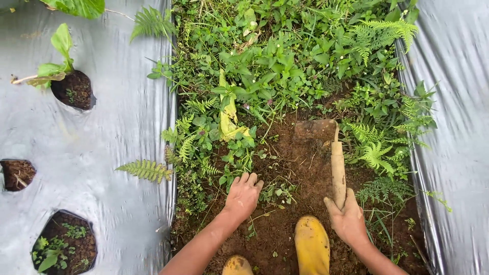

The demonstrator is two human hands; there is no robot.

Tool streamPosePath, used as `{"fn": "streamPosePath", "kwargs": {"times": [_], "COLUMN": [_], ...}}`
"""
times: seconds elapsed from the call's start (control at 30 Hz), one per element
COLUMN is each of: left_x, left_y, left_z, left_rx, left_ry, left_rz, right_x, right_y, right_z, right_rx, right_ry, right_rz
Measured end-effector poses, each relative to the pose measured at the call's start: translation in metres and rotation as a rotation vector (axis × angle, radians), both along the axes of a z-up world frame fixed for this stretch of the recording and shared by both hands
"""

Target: Weeding a garden bed using a hand hoe and manual pulling between rows of plants.

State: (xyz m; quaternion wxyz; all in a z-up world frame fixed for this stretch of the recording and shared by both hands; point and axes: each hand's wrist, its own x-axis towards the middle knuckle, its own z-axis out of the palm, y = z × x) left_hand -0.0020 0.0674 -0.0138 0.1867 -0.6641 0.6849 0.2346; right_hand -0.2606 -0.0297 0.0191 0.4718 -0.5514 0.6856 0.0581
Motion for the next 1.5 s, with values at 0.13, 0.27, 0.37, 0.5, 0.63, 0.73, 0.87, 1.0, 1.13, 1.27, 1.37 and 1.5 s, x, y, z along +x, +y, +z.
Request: {"fn": "streamPosePath", "kwargs": {"times": [0.13,0.27,0.37,0.5,0.63,0.73,0.87,1.0,1.13,1.27,1.37,1.5], "left_x": [-0.01,-0.02,-0.022,-0.033,-0.038,-0.035,-0.034,-0.035,-0.029,-0.027,-0.029,-0.022], "left_y": [0.013,0.033,0.049,0.059,0.064,0.06,0.063,0.06,0.058,0.058,0.059,0.054], "left_z": [0.019,0.026,0.007,-0.013,-0.021,-0.003,-0.012,-0.016,-0.014,-0.019,-0.032,-0.035], "left_rx": [0.204,0.218,0.095,-0.015,0.074,0.182,0.162,0.141,0.12,0.056,-0.081,0.038], "left_ry": [0.229,0.218,0.16,0.151,0.106,0.145,0.066,0.117,0.115,0.084,-0.791,-0.009], "left_rz": [0.372,0.202,0.096,0.047,-0.045,-0.039,-0.149,-0.143,-0.138,-0.149,-0.719,-0.225], "right_x": [0.012,-0.014,0.009,0.027,0.025,0.027,0.044,0.049,0.037,0.051,0.063,0.028], "right_y": [-0.005,0.031,0.016,0.005,0.019,0.015,-0.002,0.003,0.014,0.003,-0.006,0.024], "right_z": [-0.004,-0.04,-0.006,0.001,0.0,0.002,0.012,0.018,0.005,0.003,0.013,-0.01], "right_rx": [-0.01,0.104,0.036,-0.037,0.108,0.147,-0.083,-0.075,0.199,0.003,0.021,0.309], "right_ry": [-0.099,0.038,0.037,-0.116,0.01,0.114,-0.132,-0.128,0.03,-0.076,-0.08,0.016], "right_rz": [-0.042,0.175,0.099,-0.045,0.279,0.33,0.029,0.024,0.326,0.136,0.142,0.338]}}
